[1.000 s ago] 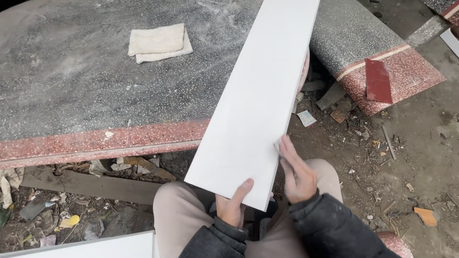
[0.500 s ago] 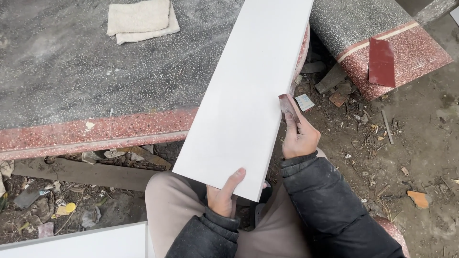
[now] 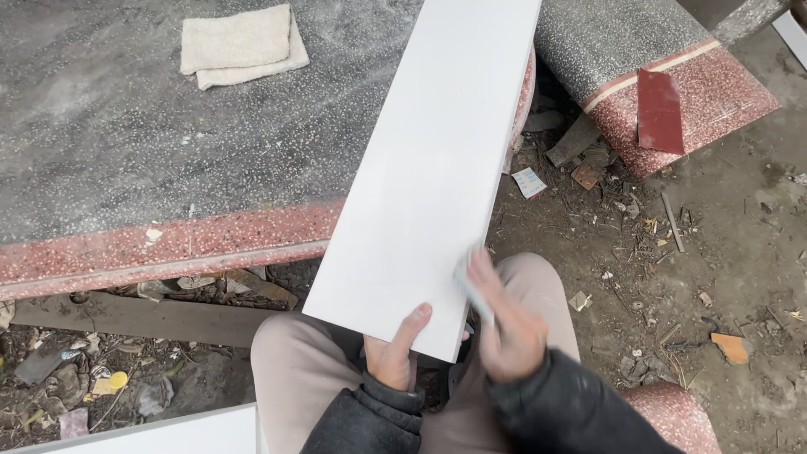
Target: The person sands a long white rectangular board using a small sanding block, working along the edges and flat surfaces. The person switches between different sanding blocks and continues sanding the board's edges and faces.
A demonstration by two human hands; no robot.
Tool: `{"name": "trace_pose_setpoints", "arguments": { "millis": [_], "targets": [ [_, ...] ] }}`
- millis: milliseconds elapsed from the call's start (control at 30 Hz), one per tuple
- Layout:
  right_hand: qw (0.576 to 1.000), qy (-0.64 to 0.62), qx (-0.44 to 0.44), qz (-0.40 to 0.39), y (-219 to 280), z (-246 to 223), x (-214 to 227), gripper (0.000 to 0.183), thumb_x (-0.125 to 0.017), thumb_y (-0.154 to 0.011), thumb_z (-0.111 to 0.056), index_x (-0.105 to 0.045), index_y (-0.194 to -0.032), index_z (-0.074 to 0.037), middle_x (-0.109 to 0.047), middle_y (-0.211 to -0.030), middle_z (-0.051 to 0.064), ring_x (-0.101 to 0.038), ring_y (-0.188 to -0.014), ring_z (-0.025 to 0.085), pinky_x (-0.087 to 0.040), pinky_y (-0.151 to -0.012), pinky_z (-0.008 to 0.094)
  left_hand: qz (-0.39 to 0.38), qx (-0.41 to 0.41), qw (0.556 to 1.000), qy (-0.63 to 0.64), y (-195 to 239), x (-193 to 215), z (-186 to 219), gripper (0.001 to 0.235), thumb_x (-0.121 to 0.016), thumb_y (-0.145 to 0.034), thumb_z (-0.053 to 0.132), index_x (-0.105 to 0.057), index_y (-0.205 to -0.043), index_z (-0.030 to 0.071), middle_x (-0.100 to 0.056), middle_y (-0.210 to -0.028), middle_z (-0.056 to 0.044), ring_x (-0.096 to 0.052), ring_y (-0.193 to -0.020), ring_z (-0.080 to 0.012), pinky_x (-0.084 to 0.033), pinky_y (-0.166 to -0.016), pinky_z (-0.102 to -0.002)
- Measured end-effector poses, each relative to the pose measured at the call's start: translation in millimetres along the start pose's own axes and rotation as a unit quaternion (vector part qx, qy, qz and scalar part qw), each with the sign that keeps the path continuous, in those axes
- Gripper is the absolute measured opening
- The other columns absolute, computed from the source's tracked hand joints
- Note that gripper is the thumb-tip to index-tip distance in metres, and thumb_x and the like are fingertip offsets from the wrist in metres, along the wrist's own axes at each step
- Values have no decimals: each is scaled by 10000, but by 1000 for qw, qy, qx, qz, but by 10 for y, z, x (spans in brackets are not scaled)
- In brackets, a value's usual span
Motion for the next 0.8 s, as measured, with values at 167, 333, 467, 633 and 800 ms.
{"name": "trace_pose_setpoints", "arguments": {
  "millis": [167, 333, 467, 633, 800],
  "targets": [
    [996, 41, 78, -6, 195, 218, -11, 440, -568, -1152, -17, -721, -1564, -59, -706, -1662, 234, -812, -1407, 294, -623, -1144, 335, -30, -38, 995, -83, -48, 37, -1, 709, -864, -920, 102, -626, -1557, -97, -775, -1193, -336, -740, -969, -430, -585, -790, -497],
    [976, 112, 52, 181, -389, 481, 71, 305, -716, -1212, 92, -796, -1499, 29, -826, -1491, 223, -865, -1308, 321, -729, -1043, 387, -79, -24, 989, -122, 26, -18, -30, 584, -822, -997, 197, -651, -1448, -133, -727, -710, -258, -554, -335, -291, -465, -255, -354],
    [994, -14, 98, -38, 348, -243, 105, 457, -455, -1193, -30, -662, -1579, 96, -652, -1684, 299, -685, -1594, 449, -548, -1390, 462, -14, -27, 997, -71, -129, 244, -217, 403, -864, -971, 128, -725, -1300, -61, -617, -666, -121, -475, -389, -179, -364, -300, -329],
    [994, 60, 90, 17, 86, 280, -16, 607, -496, -1109, 191, -740, -1594, -79, -660, -1710, 252, -725, -1570, 356, -561, -1355, 370, -57, 1, 998, -34, -72, 145, -289, 458, -810, -1004, 162, -665, -1358, -89, -405, -461, -64, -341, -317, -158, -266, -273, -324],
    [995, -47, 68, -50, 734, -241, 45, 460, -454, -1231, -89, -628, -1605, 117, -594, -1724, 335, -683, -1606, 422, -562, -1378, 411, 0, -13, 998, -57, -90, 233, -232, 437, -872, -951, 194, -707, -1247, -82, -572, -553, -86, -412, -320, -141, -322, -252, -329]
  ]
}}
Point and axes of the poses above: each hand's wrist, its own y-axis away from the middle knuckle, its own x-axis out of the back of the hand, z = x × y, the point moved 6 cm from there along -y, towards the middle knuckle
